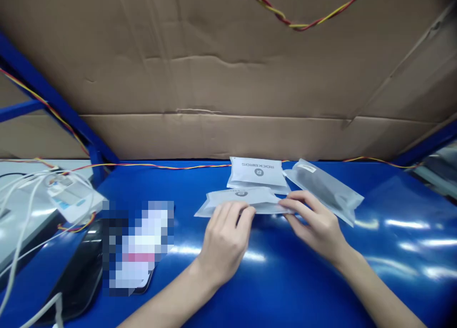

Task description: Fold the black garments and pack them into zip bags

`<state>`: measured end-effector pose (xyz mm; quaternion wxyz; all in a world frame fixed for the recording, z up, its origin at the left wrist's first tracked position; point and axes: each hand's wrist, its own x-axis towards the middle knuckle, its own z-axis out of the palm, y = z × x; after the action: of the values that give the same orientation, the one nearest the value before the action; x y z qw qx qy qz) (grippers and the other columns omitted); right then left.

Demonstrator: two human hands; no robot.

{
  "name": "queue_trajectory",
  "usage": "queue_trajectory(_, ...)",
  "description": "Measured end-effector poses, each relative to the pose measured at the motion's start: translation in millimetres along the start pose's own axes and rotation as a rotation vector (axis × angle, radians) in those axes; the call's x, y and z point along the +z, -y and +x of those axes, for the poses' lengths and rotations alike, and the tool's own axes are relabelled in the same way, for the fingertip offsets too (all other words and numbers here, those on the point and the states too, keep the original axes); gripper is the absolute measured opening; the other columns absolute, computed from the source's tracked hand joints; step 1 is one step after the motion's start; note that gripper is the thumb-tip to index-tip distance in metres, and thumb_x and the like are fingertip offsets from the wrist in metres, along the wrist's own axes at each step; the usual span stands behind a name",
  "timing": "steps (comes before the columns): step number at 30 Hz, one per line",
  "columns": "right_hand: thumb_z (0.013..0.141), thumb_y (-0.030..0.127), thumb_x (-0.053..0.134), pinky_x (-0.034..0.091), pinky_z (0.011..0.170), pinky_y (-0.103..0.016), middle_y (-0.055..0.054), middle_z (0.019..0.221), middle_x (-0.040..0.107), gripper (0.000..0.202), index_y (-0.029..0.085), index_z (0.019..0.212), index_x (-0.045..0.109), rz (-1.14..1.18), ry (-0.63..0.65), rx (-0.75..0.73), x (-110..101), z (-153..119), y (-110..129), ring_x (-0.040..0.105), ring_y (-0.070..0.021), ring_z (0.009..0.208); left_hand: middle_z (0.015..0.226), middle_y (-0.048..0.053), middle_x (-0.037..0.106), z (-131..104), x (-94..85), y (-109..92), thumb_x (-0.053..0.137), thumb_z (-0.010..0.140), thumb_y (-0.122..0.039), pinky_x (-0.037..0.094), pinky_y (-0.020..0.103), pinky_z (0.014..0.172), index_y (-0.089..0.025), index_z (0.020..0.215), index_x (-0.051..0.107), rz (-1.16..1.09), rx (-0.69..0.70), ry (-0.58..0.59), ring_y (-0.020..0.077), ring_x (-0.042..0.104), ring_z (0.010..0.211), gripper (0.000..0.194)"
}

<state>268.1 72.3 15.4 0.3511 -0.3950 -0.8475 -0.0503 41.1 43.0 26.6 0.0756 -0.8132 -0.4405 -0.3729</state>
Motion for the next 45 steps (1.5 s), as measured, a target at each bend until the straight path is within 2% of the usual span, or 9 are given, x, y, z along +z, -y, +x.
queue_trajectory(6, 0.085, 0.008, 0.058, 0.047, 0.063, -0.027, -0.004, 0.087, 0.054, 0.029, 0.023, 0.109, 0.061, -0.060, -0.092, -0.060, 6, -5, 12, 0.053, -0.0137, 0.069, 0.097, 0.006, 0.065, -3, 1.9, -8, 0.052, 0.091, -0.013, 0.047, 0.033, 0.081, -0.016, 0.105, 0.059, -0.029, 0.057, 0.025, 0.0195, 0.060, 0.092, 0.016)
queue_trajectory(11, 0.089, 0.011, 0.054, 0.043, 0.055, -0.024, -0.002, 0.072, 0.058, 0.015, 0.018, 0.100, 0.062, 0.008, 0.028, -0.171, 10, -3, 24, 0.052, -0.0122, 0.059, 0.094, 0.006, 0.066, -11, 8.3, -11, 0.050, 0.092, -0.012, 0.047, 0.033, 0.080, -0.015, 0.108, 0.057, -0.075, 0.104, 0.070, 0.0187, 0.060, 0.089, 0.018)
queue_trajectory(19, 0.088, 0.008, 0.054, 0.051, 0.063, -0.025, -0.003, 0.086, 0.068, 0.024, 0.021, 0.108, 0.054, 0.160, 0.054, -0.074, 8, -5, 29, 0.065, -0.0147, 0.072, 0.094, 0.006, 0.067, -8, 4.8, -9, 0.052, 0.091, -0.012, 0.048, 0.033, 0.078, -0.014, 0.109, 0.057, -0.092, 0.111, 0.090, 0.0187, 0.061, 0.088, 0.019)
queue_trajectory(26, 0.085, 0.003, 0.053, 0.054, 0.076, -0.029, -0.005, 0.093, 0.069, 0.028, 0.021, 0.107, 0.055, 0.207, 0.001, -0.124, 6, -3, 31, 0.067, -0.0173, 0.085, 0.094, 0.006, 0.068, -3, 0.7, -10, 0.056, 0.091, -0.021, 0.049, 0.031, 0.076, -0.014, 0.113, 0.056, -0.121, 0.136, 0.040, 0.0184, 0.062, 0.087, 0.022)
queue_trajectory(31, 0.091, 0.008, 0.043, 0.049, 0.066, -0.028, -0.004, 0.082, 0.065, 0.019, 0.020, 0.094, 0.057, 0.205, 0.210, -0.085, 4, 0, 33, 0.062, -0.0161, 0.073, 0.083, 0.002, 0.064, -9, 6.1, -5, 0.049, 0.093, -0.012, 0.043, 0.029, 0.067, -0.016, 0.099, 0.057, -0.149, 0.103, 0.110, 0.0159, 0.056, 0.074, 0.010)
queue_trajectory(35, 0.092, 0.015, 0.042, 0.042, 0.061, -0.027, -0.002, 0.074, 0.060, 0.016, 0.019, 0.086, 0.056, 0.150, 0.455, -0.028, 2, 3, 35, 0.056, -0.0154, 0.065, 0.072, 0.001, 0.057, -12, 15.2, -3, 0.044, 0.096, -0.019, 0.040, 0.031, 0.063, -0.018, 0.085, 0.054, -0.016, 0.086, 0.211, 0.0169, 0.052, 0.067, 0.016)
queue_trajectory(38, 0.087, 0.019, 0.049, 0.038, 0.059, -0.026, 0.000, 0.072, 0.059, 0.011, 0.020, 0.077, 0.051, 0.147, 0.617, 0.039, 2, 4, 36, 0.055, -0.0145, 0.063, 0.073, 0.001, 0.056, -14, 20.2, -5, 0.044, 0.097, -0.025, 0.042, 0.032, 0.063, -0.018, 0.080, 0.053, 0.034, 0.123, 0.319, 0.0179, 0.053, 0.067, 0.020)
queue_trajectory(41, 0.081, 0.019, 0.055, 0.037, 0.059, -0.025, 0.001, 0.072, 0.060, 0.012, 0.021, 0.073, 0.047, 0.191, 0.697, 0.079, 3, 4, 38, 0.056, -0.0141, 0.064, 0.076, 0.002, 0.056, -16, 21.4, -7, 0.046, 0.095, -0.028, 0.044, 0.033, 0.064, -0.018, 0.083, 0.053, 0.063, 0.181, 0.421, 0.0193, 0.054, 0.070, 0.018)
queue_trajectory(45, 0.085, 0.024, 0.057, 0.037, 0.059, -0.025, 0.001, 0.074, 0.060, 0.016, 0.021, 0.074, 0.046, 0.235, 0.715, 0.127, 3, 4, 37, 0.056, -0.0145, 0.066, 0.082, 0.004, 0.056, -17, 18.2, -8, 0.045, 0.094, -0.023, 0.045, 0.034, 0.066, -0.017, 0.087, 0.052, 0.088, 0.204, 0.527, 0.0203, 0.055, 0.073, 0.012)
